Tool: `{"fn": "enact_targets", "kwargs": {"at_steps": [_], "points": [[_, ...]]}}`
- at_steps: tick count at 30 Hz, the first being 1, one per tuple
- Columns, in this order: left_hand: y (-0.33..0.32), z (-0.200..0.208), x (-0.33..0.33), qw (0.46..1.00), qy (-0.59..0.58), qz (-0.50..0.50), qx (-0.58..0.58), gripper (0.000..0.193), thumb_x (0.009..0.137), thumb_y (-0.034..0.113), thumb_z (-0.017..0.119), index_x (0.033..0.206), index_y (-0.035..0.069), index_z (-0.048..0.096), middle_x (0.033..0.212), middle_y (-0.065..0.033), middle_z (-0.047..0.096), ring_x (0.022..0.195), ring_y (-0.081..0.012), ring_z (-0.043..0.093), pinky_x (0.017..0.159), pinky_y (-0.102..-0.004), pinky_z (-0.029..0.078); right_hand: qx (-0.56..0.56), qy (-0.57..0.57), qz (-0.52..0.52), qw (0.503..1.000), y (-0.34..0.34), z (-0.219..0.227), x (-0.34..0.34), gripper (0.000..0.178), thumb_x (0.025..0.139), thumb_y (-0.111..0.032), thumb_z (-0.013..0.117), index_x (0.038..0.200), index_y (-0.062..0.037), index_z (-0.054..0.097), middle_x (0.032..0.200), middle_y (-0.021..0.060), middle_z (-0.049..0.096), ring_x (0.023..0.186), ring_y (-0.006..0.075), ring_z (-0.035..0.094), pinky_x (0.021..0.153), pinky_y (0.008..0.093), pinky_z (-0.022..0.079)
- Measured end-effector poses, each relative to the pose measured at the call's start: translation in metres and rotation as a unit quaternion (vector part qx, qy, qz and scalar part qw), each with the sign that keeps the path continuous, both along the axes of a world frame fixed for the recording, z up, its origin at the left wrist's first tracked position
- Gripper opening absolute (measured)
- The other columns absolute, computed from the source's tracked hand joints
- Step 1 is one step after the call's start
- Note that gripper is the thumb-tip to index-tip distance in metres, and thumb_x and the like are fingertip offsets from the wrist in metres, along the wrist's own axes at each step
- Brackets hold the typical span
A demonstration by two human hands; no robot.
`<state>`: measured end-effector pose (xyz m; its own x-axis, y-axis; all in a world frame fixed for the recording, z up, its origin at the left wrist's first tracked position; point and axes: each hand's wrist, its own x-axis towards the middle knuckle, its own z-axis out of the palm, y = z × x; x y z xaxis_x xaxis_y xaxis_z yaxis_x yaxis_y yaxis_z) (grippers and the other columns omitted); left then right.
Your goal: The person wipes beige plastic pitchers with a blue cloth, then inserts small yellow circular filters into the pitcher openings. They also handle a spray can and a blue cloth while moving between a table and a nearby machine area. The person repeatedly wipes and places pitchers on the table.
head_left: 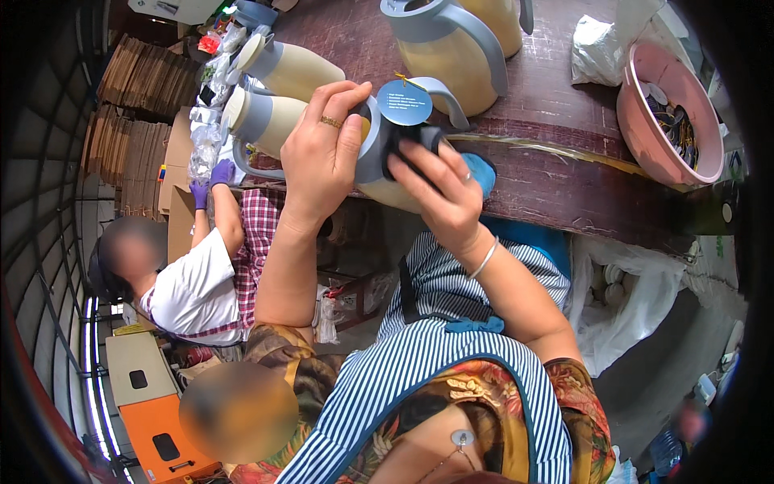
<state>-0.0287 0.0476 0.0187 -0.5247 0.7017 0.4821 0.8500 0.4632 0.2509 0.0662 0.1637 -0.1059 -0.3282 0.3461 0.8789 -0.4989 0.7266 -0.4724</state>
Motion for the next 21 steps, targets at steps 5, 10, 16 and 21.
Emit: {"fn": "enact_targets", "kwargs": {"at_steps": [5, 10, 16, 21], "points": [[0.002, -0.003, 0.000, 1.000, 0.010, 0.012, -0.001, 0.029, 0.098, 0.016, 0.050, 0.120, 0.009, 0.067, 0.120, -0.0094, 0.064, 0.101, -0.0330, 0.067, 0.087, -0.0413, 0.053, -0.032, 0.002, 0.006, 0.999, 0.002, 0.005, -0.009, 0.038, 0.073, -0.006, 0.067, 0.109, -0.0075, 0.077, 0.117, 0.0100, 0.070, 0.096, 0.0278, 0.067, 0.088, 0.0366, 0.056], [0.006, 0.002, -0.003, 0.998, -0.046, 0.041, -0.013, 0.034, 0.104, 0.015, 0.041, 0.126, 0.005, 0.063, 0.126, -0.0136, 0.062, 0.115, -0.0300, 0.062, 0.098, -0.0356, 0.047, 0.037, -0.058, -0.033, 0.997, 0.001, -0.031, 0.009, 0.042, 0.074, -0.003, 0.067, 0.115, -0.0073, 0.075, 0.119, 0.0110, 0.068, 0.099, 0.0286, 0.067, 0.088, 0.0379, 0.056], [0.000, -0.003, -0.018, 0.996, -0.074, -0.019, 0.038, 0.036, 0.106, 0.024, 0.039, 0.123, 0.007, 0.066, 0.124, -0.0116, 0.063, 0.112, -0.0316, 0.063, 0.095, -0.0376, 0.048, 0.111, -0.023, 0.011, 0.994, -0.006, -0.010, 0.006, 0.037, 0.079, -0.006, 0.065, 0.114, -0.0082, 0.076, 0.123, 0.0105, 0.068, 0.101, 0.0279, 0.068, 0.089, 0.0378, 0.057], [0.002, -0.008, -0.022, 0.994, -0.094, -0.016, 0.059, 0.038, 0.107, 0.026, 0.038, 0.123, 0.005, 0.066, 0.126, -0.0122, 0.063, 0.116, -0.0317, 0.061, 0.099, -0.0372, 0.046, -0.053, -0.054, -0.053, 0.996, 0.002, -0.020, -0.013, 0.044, 0.074, 0.000, 0.068, 0.117, -0.0041, 0.073, 0.122, 0.0134, 0.069, 0.103, 0.0310, 0.068, 0.088, 0.0393, 0.057]]}}
